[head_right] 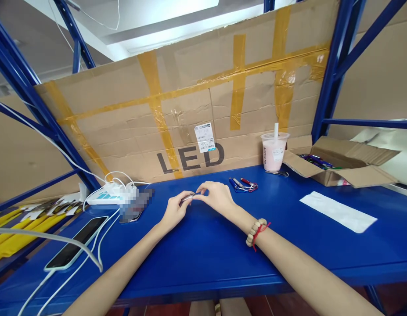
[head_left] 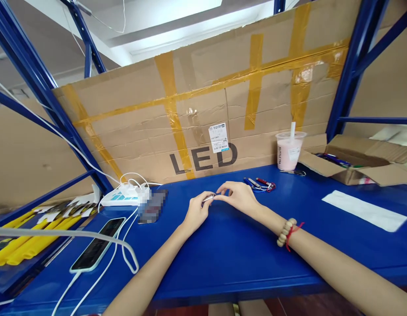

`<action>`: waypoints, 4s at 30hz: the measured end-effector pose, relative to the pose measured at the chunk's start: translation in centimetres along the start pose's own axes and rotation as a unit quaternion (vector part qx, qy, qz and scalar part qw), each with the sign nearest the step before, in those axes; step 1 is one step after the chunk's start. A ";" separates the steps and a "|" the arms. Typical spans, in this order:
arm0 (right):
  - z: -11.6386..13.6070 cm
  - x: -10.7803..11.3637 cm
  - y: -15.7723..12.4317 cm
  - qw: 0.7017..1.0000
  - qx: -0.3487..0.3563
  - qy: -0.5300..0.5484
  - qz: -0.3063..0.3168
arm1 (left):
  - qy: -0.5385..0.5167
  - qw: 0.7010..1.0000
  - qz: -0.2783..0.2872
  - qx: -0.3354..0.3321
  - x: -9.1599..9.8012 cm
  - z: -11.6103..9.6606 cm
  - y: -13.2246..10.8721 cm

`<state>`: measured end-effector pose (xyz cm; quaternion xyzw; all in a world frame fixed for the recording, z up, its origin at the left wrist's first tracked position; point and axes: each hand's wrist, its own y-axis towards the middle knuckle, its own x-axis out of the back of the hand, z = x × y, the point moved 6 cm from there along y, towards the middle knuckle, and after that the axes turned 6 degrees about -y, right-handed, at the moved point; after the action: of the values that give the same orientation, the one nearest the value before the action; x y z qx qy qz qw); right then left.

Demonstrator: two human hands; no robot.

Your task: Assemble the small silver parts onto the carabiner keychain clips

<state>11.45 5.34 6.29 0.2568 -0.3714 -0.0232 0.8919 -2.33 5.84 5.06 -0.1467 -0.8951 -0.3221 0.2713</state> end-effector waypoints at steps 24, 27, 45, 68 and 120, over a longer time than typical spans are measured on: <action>-0.3 -1.1 -0.7 0.991 -0.022 0.119 0.051 | -0.081 0.996 0.028 0.007 -0.5 -0.3 -1.2; -1.1 -2.5 -1.4 0.960 -0.159 0.202 0.115 | -0.030 0.999 0.028 -0.023 0.0 -0.6 -1.1; 1.7 0.6 -0.5 0.950 0.230 -0.204 0.055 | -0.073 0.993 0.086 0.036 -1.5 0.3 -0.7; 0.3 -3.5 -2.7 0.957 0.131 -0.095 0.239 | -0.147 0.982 0.120 0.008 -2.7 0.8 -2.2; 0.6 -2.3 -2.8 0.885 -0.195 0.176 0.385 | 0.006 0.989 0.115 -0.090 -1.9 -1.8 -2.5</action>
<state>9.83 3.17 3.80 -0.0858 -0.2660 0.2957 0.9135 -1.22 2.58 3.88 -0.2707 -0.8379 -0.3690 0.2973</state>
